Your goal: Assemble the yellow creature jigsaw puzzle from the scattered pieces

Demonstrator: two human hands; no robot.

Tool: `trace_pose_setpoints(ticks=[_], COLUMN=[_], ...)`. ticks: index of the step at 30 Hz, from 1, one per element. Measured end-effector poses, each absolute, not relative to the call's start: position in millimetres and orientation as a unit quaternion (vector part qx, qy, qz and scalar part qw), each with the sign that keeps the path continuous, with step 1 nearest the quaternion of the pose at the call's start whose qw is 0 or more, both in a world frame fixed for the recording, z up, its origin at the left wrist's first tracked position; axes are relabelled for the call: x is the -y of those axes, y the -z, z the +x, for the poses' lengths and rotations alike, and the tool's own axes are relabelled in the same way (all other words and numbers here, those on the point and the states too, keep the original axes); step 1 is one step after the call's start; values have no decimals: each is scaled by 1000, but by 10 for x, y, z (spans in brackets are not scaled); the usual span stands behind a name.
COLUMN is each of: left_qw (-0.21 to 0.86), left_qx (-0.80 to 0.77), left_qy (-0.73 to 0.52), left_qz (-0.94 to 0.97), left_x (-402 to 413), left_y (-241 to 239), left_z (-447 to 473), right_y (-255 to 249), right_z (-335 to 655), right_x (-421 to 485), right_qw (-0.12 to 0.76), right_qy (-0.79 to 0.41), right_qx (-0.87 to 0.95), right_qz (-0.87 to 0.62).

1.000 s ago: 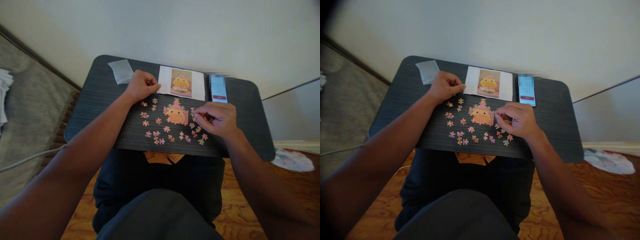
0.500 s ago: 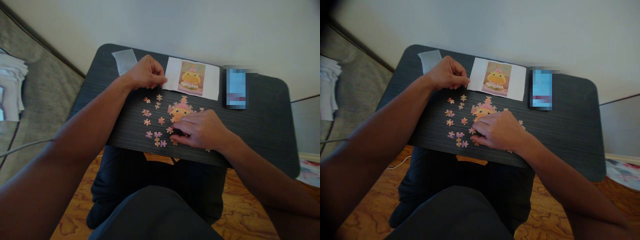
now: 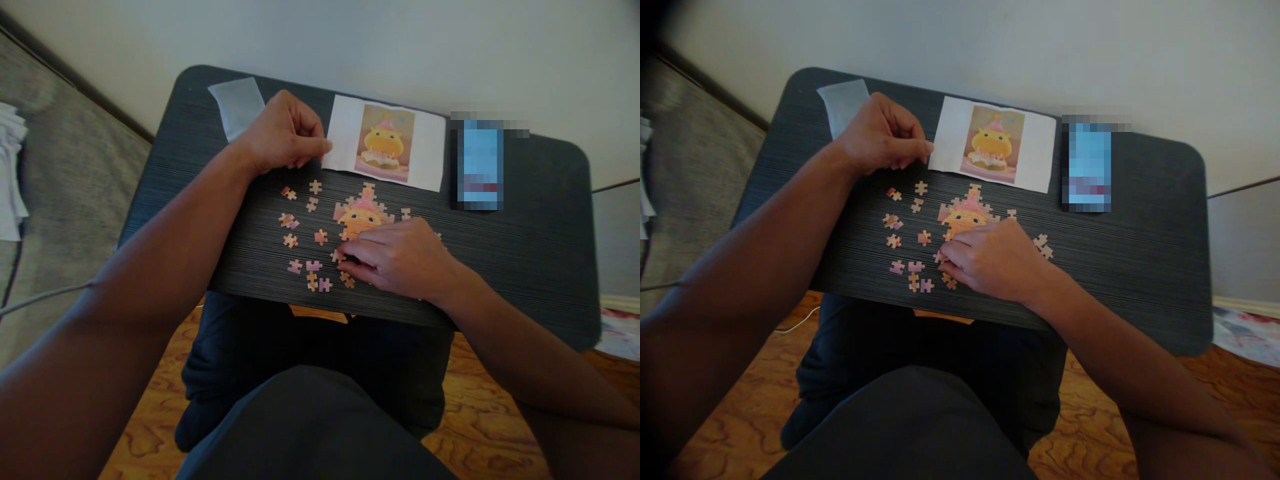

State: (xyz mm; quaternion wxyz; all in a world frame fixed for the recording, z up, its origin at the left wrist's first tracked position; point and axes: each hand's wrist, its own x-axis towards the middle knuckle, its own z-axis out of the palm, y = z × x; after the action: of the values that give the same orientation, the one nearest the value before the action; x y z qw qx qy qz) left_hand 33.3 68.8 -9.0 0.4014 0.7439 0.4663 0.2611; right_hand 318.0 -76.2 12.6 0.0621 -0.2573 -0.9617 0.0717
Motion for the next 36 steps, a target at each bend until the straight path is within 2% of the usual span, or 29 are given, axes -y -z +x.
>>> trace_pose_setpoints(ticks=[15, 24, 31, 36], left_qw=[394, 390, 394, 392], left_qx=[-472, -474, -464, -478], left_qy=[-272, -271, -265, -280], left_qz=[740, 742, 748, 734], left_x=[-672, -672, -673, -667], left_y=[68, 72, 68, 70], left_z=[369, 367, 349, 370], right_y=[-171, -210, -323, -374], right_z=[3149, 3233, 3454, 3620], right_x=[771, 712, 568, 503], right_qw=[8, 17, -31, 42], right_qy=[-133, -130, -196, -237], right_qx=[951, 959, 946, 935], right_qz=[-279, -252, -255, -261])
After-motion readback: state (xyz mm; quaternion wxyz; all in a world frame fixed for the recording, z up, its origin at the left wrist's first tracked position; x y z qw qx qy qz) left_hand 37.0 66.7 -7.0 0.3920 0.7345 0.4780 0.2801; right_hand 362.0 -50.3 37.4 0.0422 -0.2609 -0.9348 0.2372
